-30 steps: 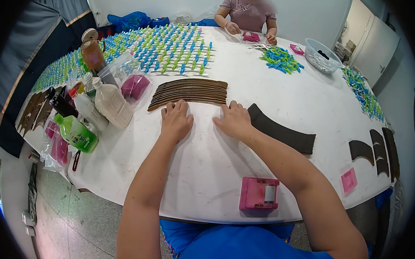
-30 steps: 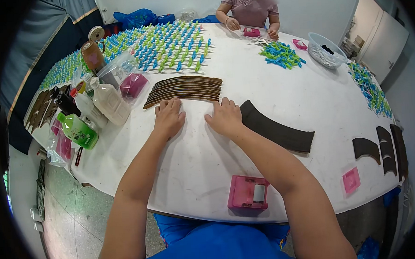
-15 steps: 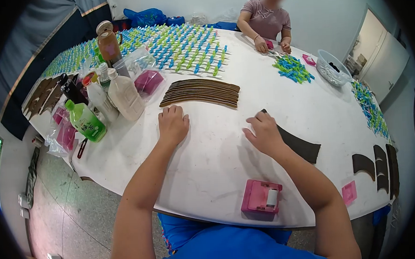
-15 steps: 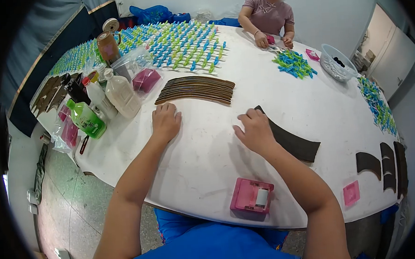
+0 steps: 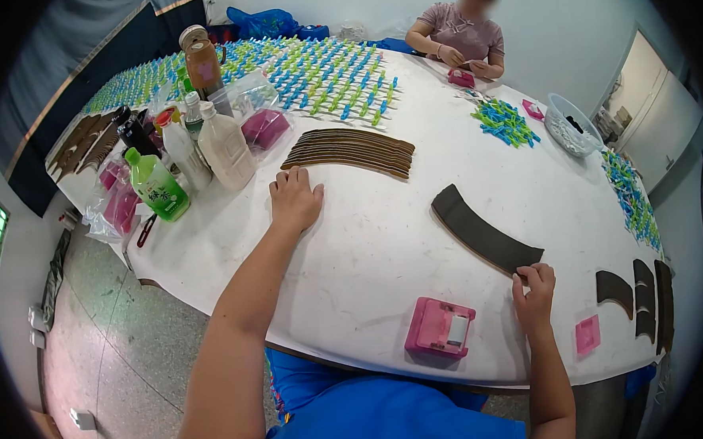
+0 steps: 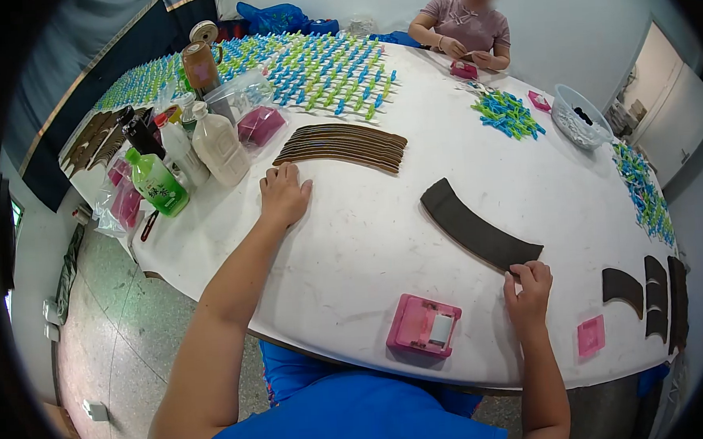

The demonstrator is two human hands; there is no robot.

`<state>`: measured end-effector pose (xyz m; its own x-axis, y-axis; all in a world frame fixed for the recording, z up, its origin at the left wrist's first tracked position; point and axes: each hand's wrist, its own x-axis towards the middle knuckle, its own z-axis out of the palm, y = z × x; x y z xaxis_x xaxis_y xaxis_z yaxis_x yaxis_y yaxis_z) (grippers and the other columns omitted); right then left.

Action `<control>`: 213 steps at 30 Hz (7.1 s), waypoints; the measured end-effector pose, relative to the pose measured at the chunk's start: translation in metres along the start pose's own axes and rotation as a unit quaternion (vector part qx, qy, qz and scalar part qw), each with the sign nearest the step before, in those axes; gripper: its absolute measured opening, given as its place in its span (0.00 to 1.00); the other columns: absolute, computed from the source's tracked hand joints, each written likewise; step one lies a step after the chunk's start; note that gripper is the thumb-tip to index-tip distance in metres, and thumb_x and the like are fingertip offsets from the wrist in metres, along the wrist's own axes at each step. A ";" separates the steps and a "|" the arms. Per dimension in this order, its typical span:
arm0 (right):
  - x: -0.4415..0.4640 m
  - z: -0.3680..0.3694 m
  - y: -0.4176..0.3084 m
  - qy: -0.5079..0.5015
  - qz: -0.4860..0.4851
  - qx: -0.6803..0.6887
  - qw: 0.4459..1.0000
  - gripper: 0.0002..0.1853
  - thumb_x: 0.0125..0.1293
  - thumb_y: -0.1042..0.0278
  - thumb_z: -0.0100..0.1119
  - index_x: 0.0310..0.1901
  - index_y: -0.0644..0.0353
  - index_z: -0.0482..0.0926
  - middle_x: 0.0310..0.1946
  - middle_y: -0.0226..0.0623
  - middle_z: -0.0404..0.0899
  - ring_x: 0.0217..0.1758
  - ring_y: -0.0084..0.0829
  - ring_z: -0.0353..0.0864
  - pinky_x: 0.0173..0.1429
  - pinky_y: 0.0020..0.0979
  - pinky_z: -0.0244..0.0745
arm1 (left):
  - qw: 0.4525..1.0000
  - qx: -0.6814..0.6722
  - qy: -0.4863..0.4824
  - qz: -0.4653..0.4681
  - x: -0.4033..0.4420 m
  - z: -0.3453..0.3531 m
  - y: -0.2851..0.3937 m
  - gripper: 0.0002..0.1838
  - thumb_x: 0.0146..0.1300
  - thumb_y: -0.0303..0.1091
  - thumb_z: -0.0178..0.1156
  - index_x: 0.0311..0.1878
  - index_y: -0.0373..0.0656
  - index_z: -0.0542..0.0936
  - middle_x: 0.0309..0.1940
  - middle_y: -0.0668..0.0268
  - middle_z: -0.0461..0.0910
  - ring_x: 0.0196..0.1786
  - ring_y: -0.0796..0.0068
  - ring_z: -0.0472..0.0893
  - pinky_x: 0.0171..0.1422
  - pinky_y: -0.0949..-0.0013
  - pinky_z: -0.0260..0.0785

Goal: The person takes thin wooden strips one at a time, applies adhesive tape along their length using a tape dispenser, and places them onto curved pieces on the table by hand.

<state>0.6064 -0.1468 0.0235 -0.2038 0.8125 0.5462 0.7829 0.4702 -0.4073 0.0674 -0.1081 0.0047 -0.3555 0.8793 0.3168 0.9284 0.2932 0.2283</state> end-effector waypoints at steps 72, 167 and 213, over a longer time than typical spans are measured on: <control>-0.030 0.006 0.012 0.047 0.010 -0.109 0.993 0.10 0.64 0.74 0.69 0.48 0.57 0.87 0.52 0.33 0.83 0.59 0.39 0.80 0.67 0.45 0.69 | 0.833 -0.543 -0.101 -0.035 -0.177 -0.030 0.094 0.13 0.68 0.14 0.50 0.45 0.30 0.84 0.37 0.59 0.88 0.31 0.79 0.82 0.39 0.72 0.78; -0.028 -0.047 -0.074 -0.242 -0.185 0.130 0.944 0.11 0.63 0.78 0.69 0.46 0.55 0.90 0.37 0.36 0.88 0.44 0.38 0.87 0.48 0.38 0.84 | 0.821 -0.229 -0.040 0.522 -0.186 -0.080 0.172 0.11 0.55 0.24 0.69 0.43 0.42 0.89 0.39 0.61 0.87 0.42 0.59 0.86 0.48 0.57 0.81; 0.025 -0.159 0.032 -0.325 0.212 0.416 0.822 0.04 0.63 0.79 0.56 0.36 0.59 0.79 0.35 0.28 0.75 0.37 0.21 0.72 0.47 0.26 0.69 | 0.381 -0.796 -0.470 -0.021 -0.147 -0.091 0.148 0.08 0.68 0.21 0.61 0.47 0.44 0.81 0.34 0.66 0.82 0.37 0.74 0.77 0.44 0.67 0.66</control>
<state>0.7194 -0.1661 0.1405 -0.4993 0.8493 -0.1714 0.2461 -0.0507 -0.9679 0.2468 -0.2280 0.0753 0.5238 0.8517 -0.0162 -0.5835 0.3726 0.7216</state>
